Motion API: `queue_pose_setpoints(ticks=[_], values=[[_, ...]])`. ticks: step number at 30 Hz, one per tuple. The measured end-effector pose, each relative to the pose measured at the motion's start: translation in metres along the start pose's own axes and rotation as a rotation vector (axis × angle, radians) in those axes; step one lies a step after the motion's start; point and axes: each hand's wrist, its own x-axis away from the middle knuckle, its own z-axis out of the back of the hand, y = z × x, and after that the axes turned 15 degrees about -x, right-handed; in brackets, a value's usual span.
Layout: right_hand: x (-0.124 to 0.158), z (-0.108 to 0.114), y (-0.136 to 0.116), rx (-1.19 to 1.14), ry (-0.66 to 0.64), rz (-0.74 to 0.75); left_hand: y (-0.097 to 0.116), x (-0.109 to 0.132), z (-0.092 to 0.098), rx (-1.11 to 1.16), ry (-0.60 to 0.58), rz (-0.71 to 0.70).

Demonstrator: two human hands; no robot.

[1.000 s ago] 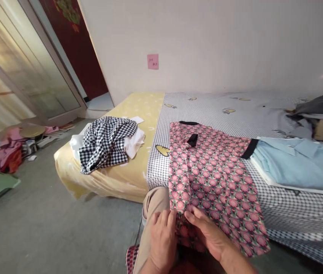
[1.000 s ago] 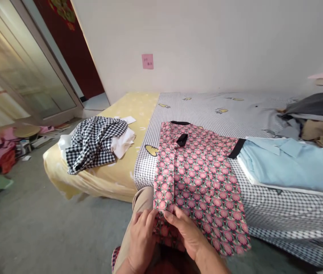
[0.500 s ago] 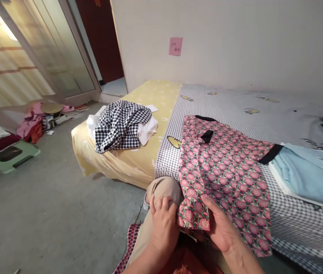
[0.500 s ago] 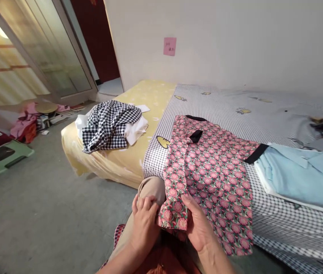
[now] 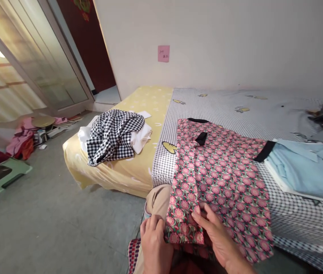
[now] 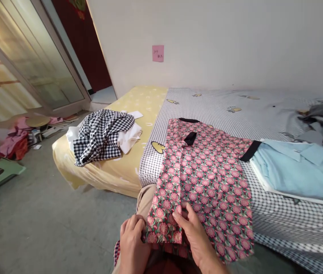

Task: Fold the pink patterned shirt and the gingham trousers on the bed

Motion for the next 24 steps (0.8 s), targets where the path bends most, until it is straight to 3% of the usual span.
queue_pose_setpoints(ticks=[5,15,19,24], values=[[0.001,-0.002,0.002,0.009,0.013,-0.006,-0.014,0.008,-0.001,-0.080,-0.016,-0.006],[0.002,-0.002,0.008,-0.007,-0.116,-0.077,-0.032,0.013,0.009,-0.274,-0.133,-0.080],[0.000,0.002,0.011,-0.032,-0.159,-0.076,-0.035,0.015,0.012,-0.252,-0.096,-0.190],[-0.005,0.004,0.026,0.020,-0.143,-0.043,-0.058,0.023,0.017,-0.310,-0.128,-0.289]])
